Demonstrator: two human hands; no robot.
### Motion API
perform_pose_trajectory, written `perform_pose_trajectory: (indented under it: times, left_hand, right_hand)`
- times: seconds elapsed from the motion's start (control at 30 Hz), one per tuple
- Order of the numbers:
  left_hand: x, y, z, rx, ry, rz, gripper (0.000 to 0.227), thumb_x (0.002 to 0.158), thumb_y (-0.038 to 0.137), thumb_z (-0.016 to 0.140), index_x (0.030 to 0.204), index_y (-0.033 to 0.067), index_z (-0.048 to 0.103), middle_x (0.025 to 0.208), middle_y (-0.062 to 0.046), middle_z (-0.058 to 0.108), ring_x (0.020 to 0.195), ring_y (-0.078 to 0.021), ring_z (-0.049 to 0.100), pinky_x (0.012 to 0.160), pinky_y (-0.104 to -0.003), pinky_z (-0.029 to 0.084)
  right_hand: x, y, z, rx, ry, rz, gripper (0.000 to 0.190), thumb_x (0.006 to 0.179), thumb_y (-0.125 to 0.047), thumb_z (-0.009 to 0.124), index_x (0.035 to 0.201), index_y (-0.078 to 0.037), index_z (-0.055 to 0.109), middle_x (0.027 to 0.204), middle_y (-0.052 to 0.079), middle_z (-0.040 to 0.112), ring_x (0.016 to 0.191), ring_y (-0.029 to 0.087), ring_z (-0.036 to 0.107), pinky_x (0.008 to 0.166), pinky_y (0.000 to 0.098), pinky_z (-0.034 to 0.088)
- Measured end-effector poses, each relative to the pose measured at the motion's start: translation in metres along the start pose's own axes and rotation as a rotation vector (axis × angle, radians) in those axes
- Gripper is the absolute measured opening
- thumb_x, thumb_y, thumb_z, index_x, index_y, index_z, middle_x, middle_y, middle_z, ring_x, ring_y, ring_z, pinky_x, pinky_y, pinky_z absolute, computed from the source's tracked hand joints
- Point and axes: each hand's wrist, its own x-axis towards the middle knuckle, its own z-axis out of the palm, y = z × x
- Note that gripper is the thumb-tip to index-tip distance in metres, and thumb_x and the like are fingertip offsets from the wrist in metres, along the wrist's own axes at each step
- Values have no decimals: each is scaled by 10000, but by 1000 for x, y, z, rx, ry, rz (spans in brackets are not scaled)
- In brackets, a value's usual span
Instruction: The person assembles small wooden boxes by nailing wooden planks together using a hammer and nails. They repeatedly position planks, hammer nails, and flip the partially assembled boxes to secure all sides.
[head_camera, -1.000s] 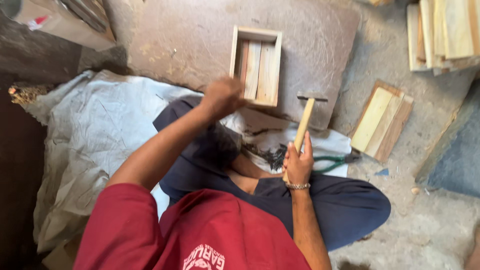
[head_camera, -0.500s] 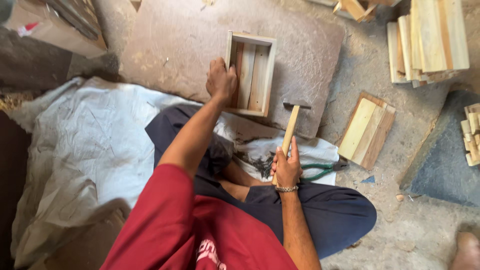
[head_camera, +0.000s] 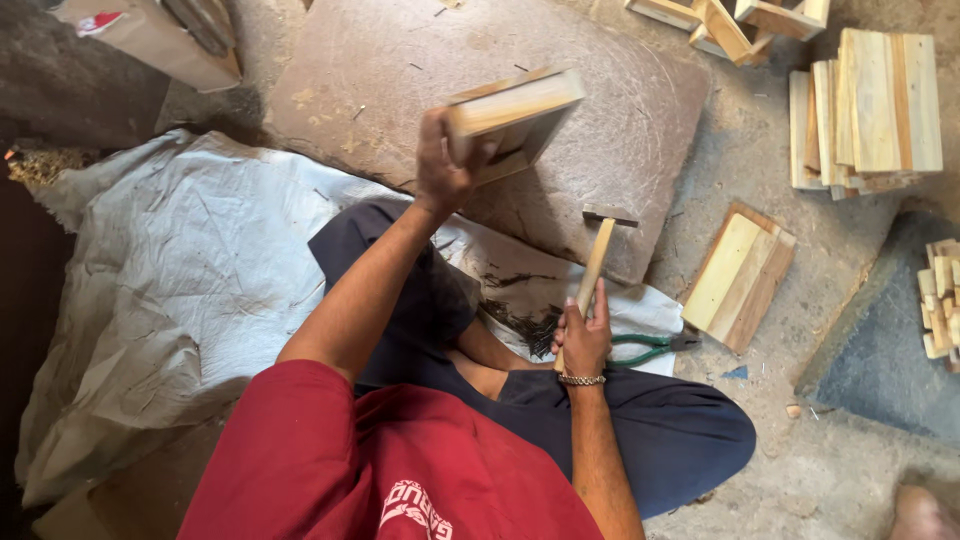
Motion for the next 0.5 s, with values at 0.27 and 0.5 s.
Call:
perform_pose_trajectory:
  times: [0.27,0.5]
  left_hand:
    - [-17,-19,23,81,2,-157,508,1016,483,548,1253,47,438,989,-227,677,855,-428,703,687,-503,570]
    - [-24,-31,31,169,7,-215,473,1038,448,554,1265,57,415,993,-247,675,896,-502,670,750,-569,551]
  right_hand:
    - [-37,-70,11,-384,-15,-144,687,978,-152,635,1607,-185,360,858,75,680,477,73,528,349,234,450]
    - [-61,-188,17,-599,-85,-1048,536,1139,-41,630,1610,-57,375,1586,263,472,1377,348,584,1147,430,547]
